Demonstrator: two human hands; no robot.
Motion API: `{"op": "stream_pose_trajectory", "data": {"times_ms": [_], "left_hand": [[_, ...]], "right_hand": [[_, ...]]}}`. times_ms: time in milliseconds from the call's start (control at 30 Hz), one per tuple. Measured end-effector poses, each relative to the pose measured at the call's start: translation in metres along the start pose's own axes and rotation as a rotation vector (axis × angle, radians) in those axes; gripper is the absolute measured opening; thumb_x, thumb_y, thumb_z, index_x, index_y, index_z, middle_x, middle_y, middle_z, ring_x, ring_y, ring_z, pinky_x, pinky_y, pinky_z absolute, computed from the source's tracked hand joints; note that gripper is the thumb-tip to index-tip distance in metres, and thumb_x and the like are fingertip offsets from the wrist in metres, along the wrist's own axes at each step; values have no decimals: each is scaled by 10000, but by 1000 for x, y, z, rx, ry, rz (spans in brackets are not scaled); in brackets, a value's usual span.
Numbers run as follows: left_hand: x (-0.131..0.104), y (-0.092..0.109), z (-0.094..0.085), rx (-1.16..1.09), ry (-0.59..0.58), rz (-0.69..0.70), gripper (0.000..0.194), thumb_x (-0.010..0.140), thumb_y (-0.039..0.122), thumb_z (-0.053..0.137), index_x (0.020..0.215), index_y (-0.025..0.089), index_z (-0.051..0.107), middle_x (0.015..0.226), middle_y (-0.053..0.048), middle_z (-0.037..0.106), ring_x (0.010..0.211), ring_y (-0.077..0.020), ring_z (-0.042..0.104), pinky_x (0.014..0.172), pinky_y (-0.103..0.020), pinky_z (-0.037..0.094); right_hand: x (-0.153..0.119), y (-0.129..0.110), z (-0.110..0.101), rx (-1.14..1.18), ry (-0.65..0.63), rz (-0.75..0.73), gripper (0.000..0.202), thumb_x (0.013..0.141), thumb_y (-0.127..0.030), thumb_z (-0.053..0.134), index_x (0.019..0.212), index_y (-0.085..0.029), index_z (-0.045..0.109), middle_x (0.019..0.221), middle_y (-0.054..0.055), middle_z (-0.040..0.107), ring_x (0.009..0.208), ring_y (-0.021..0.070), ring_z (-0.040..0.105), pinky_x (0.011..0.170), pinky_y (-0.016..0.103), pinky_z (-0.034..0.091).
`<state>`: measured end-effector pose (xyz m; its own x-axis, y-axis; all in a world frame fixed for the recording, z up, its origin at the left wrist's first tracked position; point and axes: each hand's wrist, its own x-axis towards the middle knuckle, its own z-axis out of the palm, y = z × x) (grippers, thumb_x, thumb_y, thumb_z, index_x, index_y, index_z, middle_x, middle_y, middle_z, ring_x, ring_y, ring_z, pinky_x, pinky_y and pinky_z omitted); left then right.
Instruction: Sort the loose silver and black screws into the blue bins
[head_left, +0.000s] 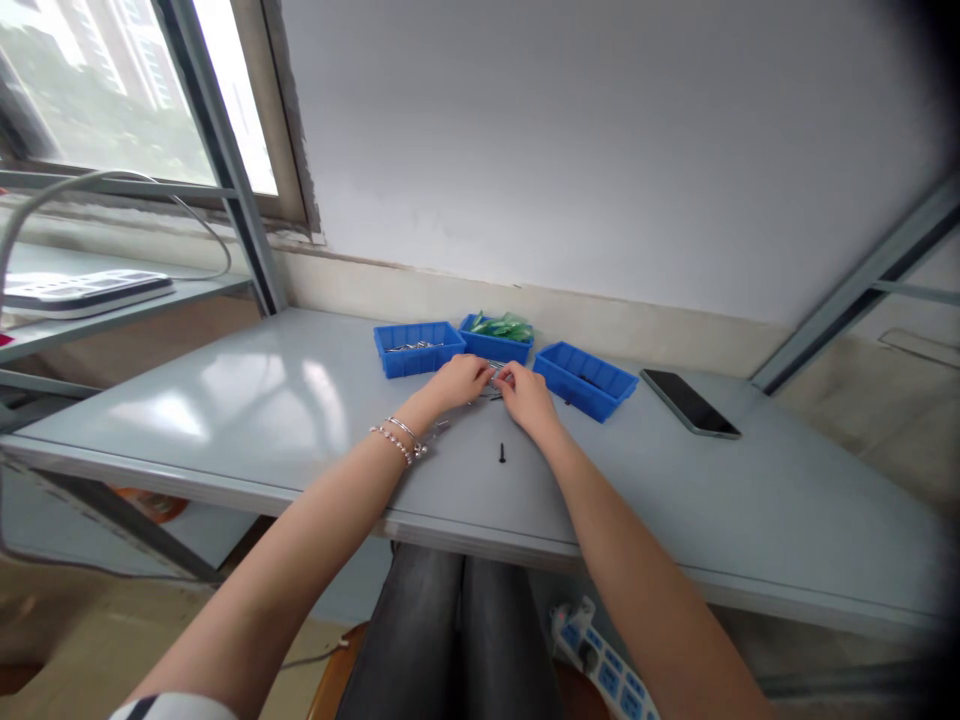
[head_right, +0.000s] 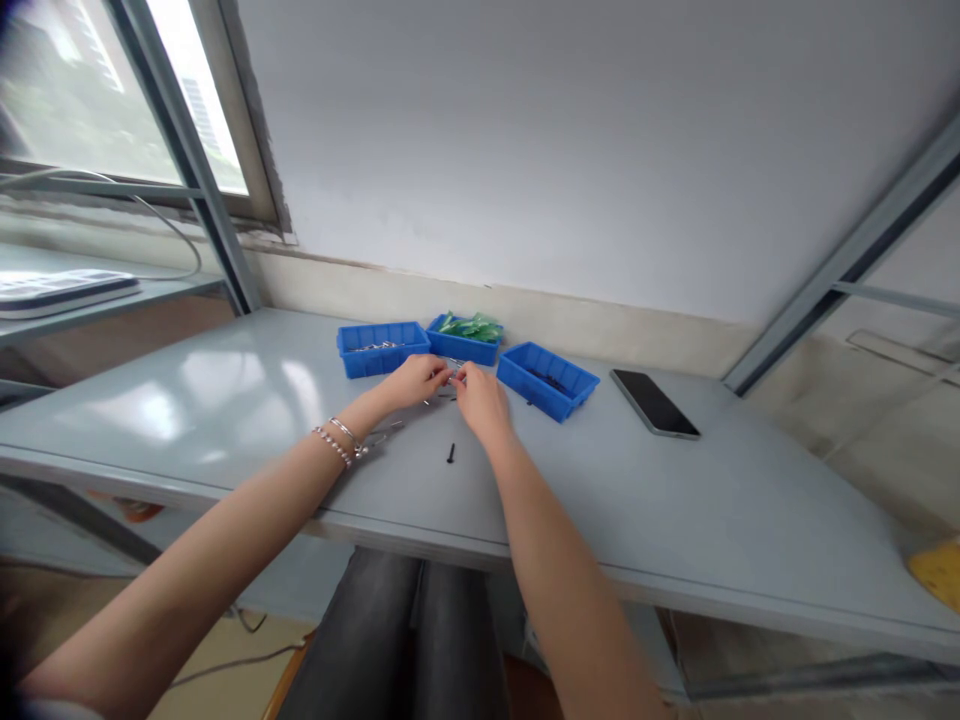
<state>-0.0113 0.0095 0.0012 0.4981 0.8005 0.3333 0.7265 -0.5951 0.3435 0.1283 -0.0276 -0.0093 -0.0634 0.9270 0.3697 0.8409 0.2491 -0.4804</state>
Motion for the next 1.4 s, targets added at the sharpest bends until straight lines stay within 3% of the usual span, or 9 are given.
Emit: {"op": "stream_pose_trajectory", "data": {"times_ms": [567,1400], "left_hand": [[1,-2,2,-37,78,47,269,835,232,355,691,136,561,712,-46,570,679,-136,480,650,-252,357],[1,-3,4,-50,-10,116,215,838,250,441,821,132,619,790,-60,611,762,-153,512,683,-249,378]], "right_hand": [[1,4,4,-41,-38,-35,164,831,-235,460,849,-159,604,812,68,594,728,153,521,663,252,346],[2,8,5,-60,-56,-10,166,831,-237,454,846,-174,607,797,69,599,739,162,532,660,255,360]]}}
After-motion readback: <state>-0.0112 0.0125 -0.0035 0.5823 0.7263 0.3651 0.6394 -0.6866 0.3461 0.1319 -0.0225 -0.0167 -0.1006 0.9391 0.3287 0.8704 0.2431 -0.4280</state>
